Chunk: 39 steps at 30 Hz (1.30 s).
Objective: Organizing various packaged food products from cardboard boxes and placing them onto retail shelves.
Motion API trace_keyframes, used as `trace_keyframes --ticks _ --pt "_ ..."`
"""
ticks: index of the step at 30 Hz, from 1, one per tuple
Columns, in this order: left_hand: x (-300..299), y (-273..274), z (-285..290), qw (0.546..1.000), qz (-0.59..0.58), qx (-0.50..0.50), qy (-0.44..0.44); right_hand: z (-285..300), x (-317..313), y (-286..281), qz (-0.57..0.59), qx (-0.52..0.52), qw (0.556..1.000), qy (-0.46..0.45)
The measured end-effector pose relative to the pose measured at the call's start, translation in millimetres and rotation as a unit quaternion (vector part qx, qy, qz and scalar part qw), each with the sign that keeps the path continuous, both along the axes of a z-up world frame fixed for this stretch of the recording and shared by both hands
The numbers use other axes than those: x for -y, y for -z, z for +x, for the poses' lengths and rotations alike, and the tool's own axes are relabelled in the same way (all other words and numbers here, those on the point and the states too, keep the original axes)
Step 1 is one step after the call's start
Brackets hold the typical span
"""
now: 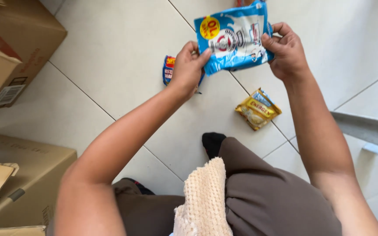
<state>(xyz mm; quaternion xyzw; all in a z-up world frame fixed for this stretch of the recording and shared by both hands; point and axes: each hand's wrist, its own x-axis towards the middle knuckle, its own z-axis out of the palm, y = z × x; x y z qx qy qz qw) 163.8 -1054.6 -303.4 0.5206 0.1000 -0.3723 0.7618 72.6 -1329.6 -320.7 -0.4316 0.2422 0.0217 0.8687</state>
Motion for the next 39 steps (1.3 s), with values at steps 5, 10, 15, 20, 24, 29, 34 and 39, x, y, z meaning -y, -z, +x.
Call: trace_keyframes --ticks 5,10,15,20,24,29,34,39 --pt "-67 -73 9 1.0 0.007 0.013 0.0 36 -52 -53 -0.005 0.02 0.997 -0.068" --pt "-136 -129 14 0.997 0.009 0.072 -0.039 58 -128 -132 -0.186 0.077 0.967 -0.158" --pt "-205 -170 12 0.965 0.116 0.234 -0.001 60 -191 -157 -0.393 0.213 0.857 -0.257" --pt "-283 -202 -11 0.943 0.094 0.308 -0.08 77 -279 -223 -0.379 0.264 0.816 -0.347" --pt "-354 -254 -32 0.94 0.113 0.304 -0.102 88 -354 -273 -0.37 0.287 0.781 -0.414" --pt "-454 -316 -64 0.931 0.138 0.282 -0.185 94 -459 -323 -0.373 0.316 0.738 -0.466" --pt "-563 -343 -106 0.897 0.158 0.313 -0.269 96 -581 -367 -0.372 0.362 0.683 -0.514" --pt "-680 -365 -151 0.856 0.162 0.34 -0.353 97 -712 -386 -0.355 0.51 0.589 -0.517"
